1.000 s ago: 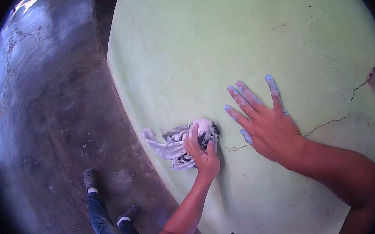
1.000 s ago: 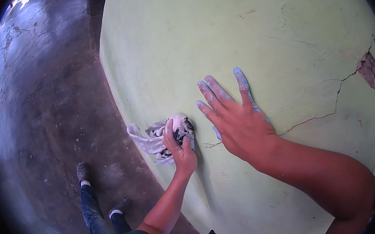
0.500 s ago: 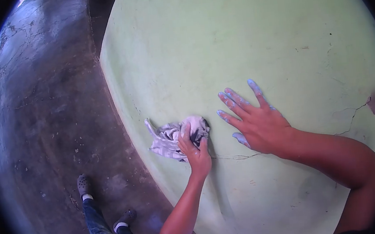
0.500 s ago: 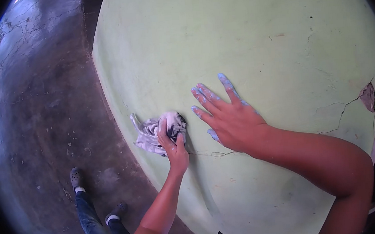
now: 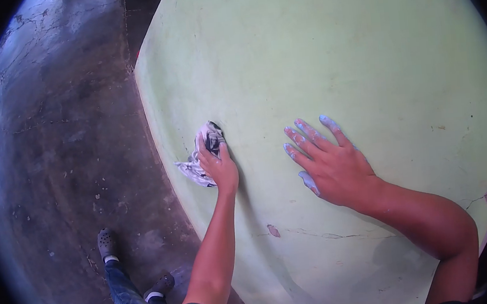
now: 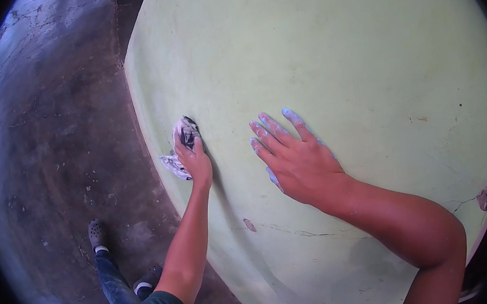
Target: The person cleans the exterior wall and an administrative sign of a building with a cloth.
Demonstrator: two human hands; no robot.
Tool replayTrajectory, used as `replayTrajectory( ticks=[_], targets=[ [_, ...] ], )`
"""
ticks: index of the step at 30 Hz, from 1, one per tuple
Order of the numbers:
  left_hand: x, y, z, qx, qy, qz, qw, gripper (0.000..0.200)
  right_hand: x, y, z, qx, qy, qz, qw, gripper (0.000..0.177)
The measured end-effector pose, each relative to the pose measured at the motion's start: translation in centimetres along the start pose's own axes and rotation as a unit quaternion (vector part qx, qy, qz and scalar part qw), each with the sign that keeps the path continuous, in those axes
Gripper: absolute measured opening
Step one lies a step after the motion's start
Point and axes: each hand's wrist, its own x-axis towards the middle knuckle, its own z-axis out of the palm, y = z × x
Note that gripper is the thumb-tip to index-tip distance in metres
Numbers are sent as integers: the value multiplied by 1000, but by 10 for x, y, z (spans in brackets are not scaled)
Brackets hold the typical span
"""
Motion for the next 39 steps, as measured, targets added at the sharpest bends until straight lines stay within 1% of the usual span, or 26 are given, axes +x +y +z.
replayTrajectory(
  ticks=[1, 2, 5, 6, 8, 10, 12, 13, 14, 15, 17, 19, 22, 24, 25, 26, 27, 29, 31, 32, 33, 35, 36, 37, 38, 39],
  targets=[
    [-20, 2, -1, 16, 3, 20, 1000, 75, 0, -1, -2, 6, 1, -3, 1000, 53],
    [-40, 5, -5, -9, -20, 29, 999, 79, 5, -1, -3, 9, -1, -7, 1000, 53],
    [-99, 17, -19, -71, -91, 68, 991, 76, 26, 1, -4, 13, 11, 6, 1000, 54],
    [-113, 19, -23, -80, -116, 80, 987, 77, 31, 0, -5, 14, -4, 7, 1000, 54],
    [-118, 21, -17, -42, -134, 73, 987, 79, 47, 5, -3, 12, -18, 1, 1000, 54],
    [-96, 20, -13, -21, -123, 61, 990, 79, 69, 9, 2, 21, 0, -16, 1000, 54],
    [-46, 18, -5, -45, -99, 55, 993, 77, 89, 15, 2, 33, 0, -23, 999, 55],
    [-17, 24, -4, -52, -82, 29, 995, 76, 92, 15, 2, 49, -7, -9, 999, 56],
    [8, 19, -1, -27, -59, 8, 998, 76, 93, 14, 1, 53, -16, -18, 998, 56],
    [32, 18, -1, -32, -50, -34, 998, 76, 92, 12, -1, 46, -29, -7, 999, 56],
    [75, 2, -1, -18, -20, -74, 997, 74, 94, 9, -3, 36, -39, -1, 999, 57],
    [88, -30, -4, -21, -10, -79, 997, 73, 98, 10, -3, 40, -55, 6, 998, 57],
    [57, -76, -12, 14, 13, -114, 993, 73, 115, 10, -3, 49, -67, -3, 997, 57],
    [14, -111, -22, 6, 21, -149, 989, 73, 125, 11, 1, 57, -64, -4, 996, 57],
    [-11, -123, -28, -1, 11, -192, 981, 74, 127, 12, 4, 63, -59, -8, 996, 58],
    [-30, -131, -34, -17, 9, -205, 978, 73, 131, 12, 4, 65, -57, -12, 996, 58],
    [-40, -131, -38, -14, 14, -207, 978, 73, 135, 11, 4, 60, -62, -14, 996, 58],
    [-40, -127, -40, -44, -12, -164, 985, 71, 147, 11, 3, 56, -56, -21, 997, 58],
    [-10, -97, -34, -56, -35, -98, 993, 70, 152, 13, 2, 80, -65, -20, 994, 60],
    [14, -62, -33, -102, -66, -96, 988, 70, 152, 12, 1, 82, -69, -29, 994, 60],
    [37, -32, -30, -89, -91, -53, 991, 70, 153, 12, -1, 89, -65, -20, 994, 62],
    [82, 33, -17, -126, -125, -2, 984, 67, 156, 15, -6, 98, -60, -15, 993, 64],
    [103, 63, -9, -138, -135, 50, 980, 68, 162, 19, -10, 110, -37, 22, 993, 65],
    [118, 88, -1, -113, -134, 81, 981, 69, 166, 24, -14, 124, -13, 65, 990, 67],
    [132, 112, 2, -105, -142, 87, 980, 69, 171, 33, -23, 129, -6, 71, 989, 67],
    [142, 134, 5, -97, -152, 96, 979, 70, 176, 47, -36, 114, 26, 111, 987, 67]
  ],
)
